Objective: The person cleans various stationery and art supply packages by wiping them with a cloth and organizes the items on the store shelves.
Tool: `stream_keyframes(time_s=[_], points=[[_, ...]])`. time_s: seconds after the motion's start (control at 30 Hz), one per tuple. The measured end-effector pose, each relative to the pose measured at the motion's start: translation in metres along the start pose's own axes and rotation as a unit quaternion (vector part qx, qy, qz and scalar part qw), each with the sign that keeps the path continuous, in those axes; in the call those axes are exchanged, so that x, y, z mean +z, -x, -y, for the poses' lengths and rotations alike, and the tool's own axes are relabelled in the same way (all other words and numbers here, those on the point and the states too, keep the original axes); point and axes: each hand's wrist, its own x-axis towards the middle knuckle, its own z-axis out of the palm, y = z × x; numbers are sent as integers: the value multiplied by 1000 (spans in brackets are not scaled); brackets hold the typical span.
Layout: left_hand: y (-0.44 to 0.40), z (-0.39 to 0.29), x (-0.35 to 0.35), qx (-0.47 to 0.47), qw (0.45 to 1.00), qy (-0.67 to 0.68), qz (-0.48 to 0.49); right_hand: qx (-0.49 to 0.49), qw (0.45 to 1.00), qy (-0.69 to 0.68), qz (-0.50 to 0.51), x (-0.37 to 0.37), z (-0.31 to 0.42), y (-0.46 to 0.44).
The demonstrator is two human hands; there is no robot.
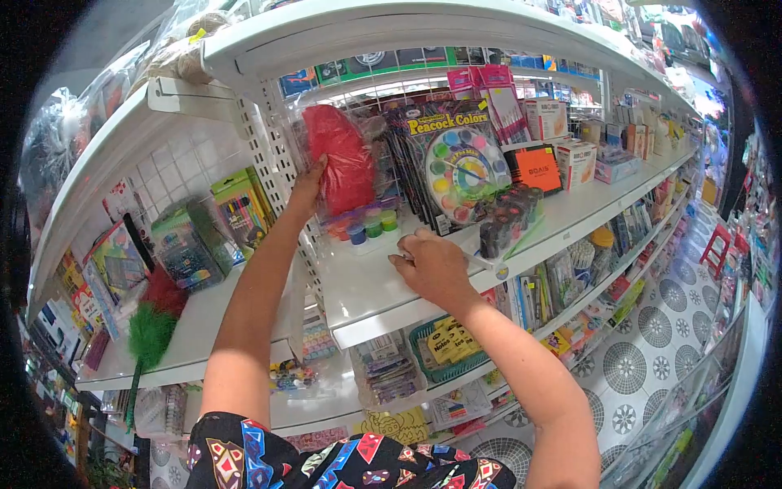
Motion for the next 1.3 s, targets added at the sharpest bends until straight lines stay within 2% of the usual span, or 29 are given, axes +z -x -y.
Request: stream_keyframes(time_s=[0.1,0.3,0.37,0.5,0.6,0.7,0.8,0.9,1.0,1.1,1.2,1.3], points=[[21,-16,12,-36,999,19,34,6,1000,10,10,0,1,-1],[16,-17,14,-40,996,48,61,13,1000,8,-9,1,1,-1],[4,-3,4,20,997,-78,-9,22,1000,14,-8,1,2,-1],[15,4,5,152,946,-257,-124,14,999,32,-12,1,5,-2],[-14,16,-6,92,913,-333,-218,29,999,23,15,-3,7,-3],[36,-61,31,88,818,-531,-201,19,1000,0,-15,3,1,-1],[73,-102,53,145,774,-582,-204,34,999,-6,-18,1,4,-1],[79,-98,62,288,746,-550,-242,26,999,-15,-26,2,3,0],[72,-82,57,400,607,-659,-191,38,999,-29,-10,1,4,0],[50,-55,50,349,662,-636,-188,22,1000,10,-13,2,2,-1],[38,-39,51,338,710,-575,-225,29,999,36,-7,2,5,-2],[66,-51,72,243,723,-605,-228,23,1000,11,-12,2,4,-3]])
